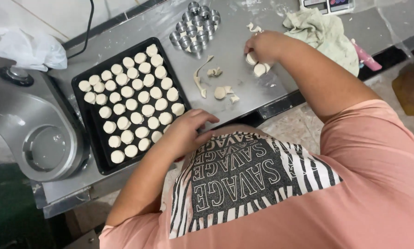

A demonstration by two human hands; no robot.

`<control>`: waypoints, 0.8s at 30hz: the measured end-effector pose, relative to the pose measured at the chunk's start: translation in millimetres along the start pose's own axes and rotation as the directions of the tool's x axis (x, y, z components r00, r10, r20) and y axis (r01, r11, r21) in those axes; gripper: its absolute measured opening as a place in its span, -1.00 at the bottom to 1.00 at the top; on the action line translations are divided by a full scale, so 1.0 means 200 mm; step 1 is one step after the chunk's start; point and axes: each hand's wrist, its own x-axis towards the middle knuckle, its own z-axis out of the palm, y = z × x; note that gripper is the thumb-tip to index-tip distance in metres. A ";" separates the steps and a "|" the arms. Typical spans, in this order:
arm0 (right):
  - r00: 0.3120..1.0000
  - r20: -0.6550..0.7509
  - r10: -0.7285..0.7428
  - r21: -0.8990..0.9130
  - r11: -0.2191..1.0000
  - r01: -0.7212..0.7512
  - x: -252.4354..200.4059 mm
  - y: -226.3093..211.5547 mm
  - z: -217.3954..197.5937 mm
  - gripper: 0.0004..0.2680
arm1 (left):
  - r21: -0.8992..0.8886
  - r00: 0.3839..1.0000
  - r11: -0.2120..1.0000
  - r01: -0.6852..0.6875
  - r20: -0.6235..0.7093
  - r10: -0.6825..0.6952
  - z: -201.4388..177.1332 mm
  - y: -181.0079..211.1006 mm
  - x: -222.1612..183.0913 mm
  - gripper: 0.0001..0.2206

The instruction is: Cutting small circles of dough using a multi-ring cutter and arranging them onto a baking tray.

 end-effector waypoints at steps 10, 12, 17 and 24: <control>0.984 0.176 0.001 -0.152 0.988 0.026 -0.08 -0.14 -0.17 -0.74 | -0.217 0.876 0.935 0.280 -0.341 -0.341 0.21 -0.18 -0.36 -0.73; 0.987 0.158 -0.041 -0.128 0.990 0.062 -0.14 -0.23 -0.21 -0.76 | -0.265 0.836 0.912 0.313 -0.379 -0.397 0.23 -0.18 -0.39 -0.73; 0.970 0.031 -0.240 0.009 0.971 0.239 -0.35 -0.60 -0.19 -0.69 | -0.364 0.765 0.889 0.278 -0.476 -0.433 0.27 -0.19 -0.35 -0.70; 0.867 0.011 -0.498 0.470 0.768 0.435 -0.61 -1.06 -0.06 -0.65 | -0.730 0.732 0.671 0.134 -0.383 -0.563 0.27 -0.18 -0.26 -0.51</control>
